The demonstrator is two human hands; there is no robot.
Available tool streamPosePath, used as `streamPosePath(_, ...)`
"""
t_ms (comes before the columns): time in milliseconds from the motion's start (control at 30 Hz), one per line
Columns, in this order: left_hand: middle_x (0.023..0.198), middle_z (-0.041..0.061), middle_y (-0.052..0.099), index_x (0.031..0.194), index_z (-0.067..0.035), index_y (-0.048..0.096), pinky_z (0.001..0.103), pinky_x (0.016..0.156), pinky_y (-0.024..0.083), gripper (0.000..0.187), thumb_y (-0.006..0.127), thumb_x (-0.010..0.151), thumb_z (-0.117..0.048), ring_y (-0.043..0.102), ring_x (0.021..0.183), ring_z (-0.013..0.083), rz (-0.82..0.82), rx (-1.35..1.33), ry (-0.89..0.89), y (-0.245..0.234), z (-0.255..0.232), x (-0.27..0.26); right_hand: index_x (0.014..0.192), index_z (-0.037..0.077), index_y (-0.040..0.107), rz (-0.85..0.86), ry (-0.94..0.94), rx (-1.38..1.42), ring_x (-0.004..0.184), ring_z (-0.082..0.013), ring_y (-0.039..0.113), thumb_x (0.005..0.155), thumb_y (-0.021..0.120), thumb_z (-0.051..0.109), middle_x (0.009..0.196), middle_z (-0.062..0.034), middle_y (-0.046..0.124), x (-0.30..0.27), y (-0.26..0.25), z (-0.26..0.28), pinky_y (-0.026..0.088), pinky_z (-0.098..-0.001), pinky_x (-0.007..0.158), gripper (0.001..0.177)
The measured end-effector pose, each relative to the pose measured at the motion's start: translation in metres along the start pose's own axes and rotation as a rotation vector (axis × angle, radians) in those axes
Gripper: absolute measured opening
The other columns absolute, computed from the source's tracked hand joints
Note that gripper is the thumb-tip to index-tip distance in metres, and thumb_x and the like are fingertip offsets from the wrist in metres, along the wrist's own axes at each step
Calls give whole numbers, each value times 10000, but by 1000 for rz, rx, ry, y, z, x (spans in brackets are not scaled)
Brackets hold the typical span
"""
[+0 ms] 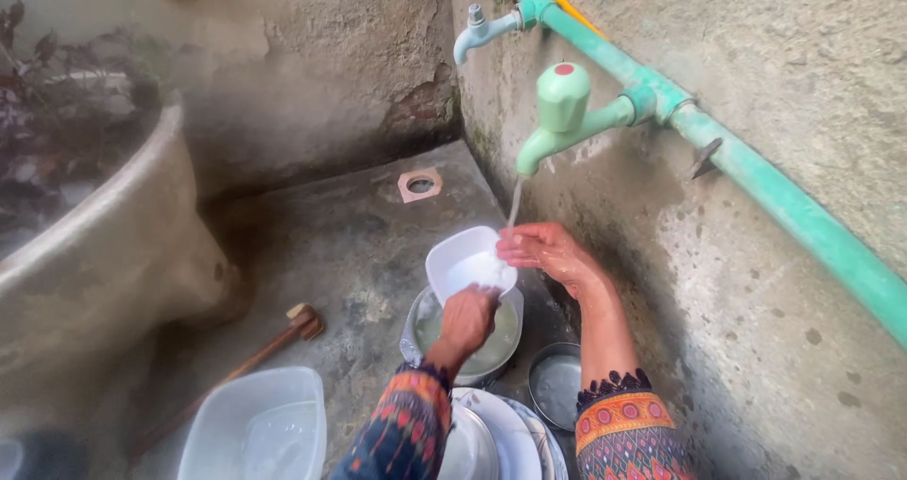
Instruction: The person washes dishes by hand, scrubbing a bowl, plate, and container with a cloth before rinsing them under a faucet. They place the clean items into a plastic crate and then finish by scrubbing and rinsing a metal bowl.
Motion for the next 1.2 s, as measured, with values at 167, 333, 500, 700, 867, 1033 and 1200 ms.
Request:
streamPosePath(167,875,159,712,972,-97,715,503,753,532,165,563,908,-94,682,888,370,338,101,168,46,17,10,1269,-89,634,-102,20,112,1058,-268,756,973,601,210,1148,-207,751,-8,-11,-16,598,-384,950,422)
streamPosePath(333,899,208,717,1072,-45,723,523,661,523,316,570,798,-80,678,784,413,121,-87,274,31,-5,-29,1259,-44,657,-377,13,96,1017,-264,748,996,599,234,1134,-193,754,-37,-35,-40,598,-366,924,387)
streamPosePath(500,868,174,720,938,-95,717,515,705,525,183,589,808,-106,679,813,403,151,-11,28,65,28,-1,1222,36,705,-568,221,-22,1120,-219,704,990,613,247,1175,-111,753,-44,-33,-85,542,-361,910,327)
streamPosePath(700,869,149,707,972,-109,696,503,706,529,111,606,907,-112,685,795,373,181,-6,318,50,6,-24,1204,108,732,-658,244,220,1163,-239,643,1007,529,264,1258,-74,711,-50,-17,-109,497,-418,934,323)
streamPosePath(867,891,154,713,983,-112,706,507,692,524,181,596,843,-82,681,783,378,100,-23,87,41,13,-18,1224,84,657,-652,-24,441,1227,-226,653,1002,541,216,1296,-96,705,-43,-25,-129,497,-444,1001,283)
streamPosePath(1033,868,155,715,899,-113,714,517,708,528,118,612,842,-91,684,833,400,239,2,238,17,-7,4,1384,146,582,-835,371,567,1256,-282,555,996,549,441,1341,-82,619,-46,-13,-160,417,-507,1001,489)
streamPosePath(1200,883,185,721,963,-69,733,491,705,542,123,682,851,-78,694,801,390,51,-210,88,-1,-12,-2,1479,127,470,-717,352,792,1312,-340,531,985,507,531,1415,-164,562,-49,0,-199,476,-582,1023,640)
Point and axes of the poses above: each hand's wrist, its own x-axis towards the middle knuckle, its own y-axis out of the palm, z = x × y, the point moved 2 cm from there along x, towards the middle knuckle
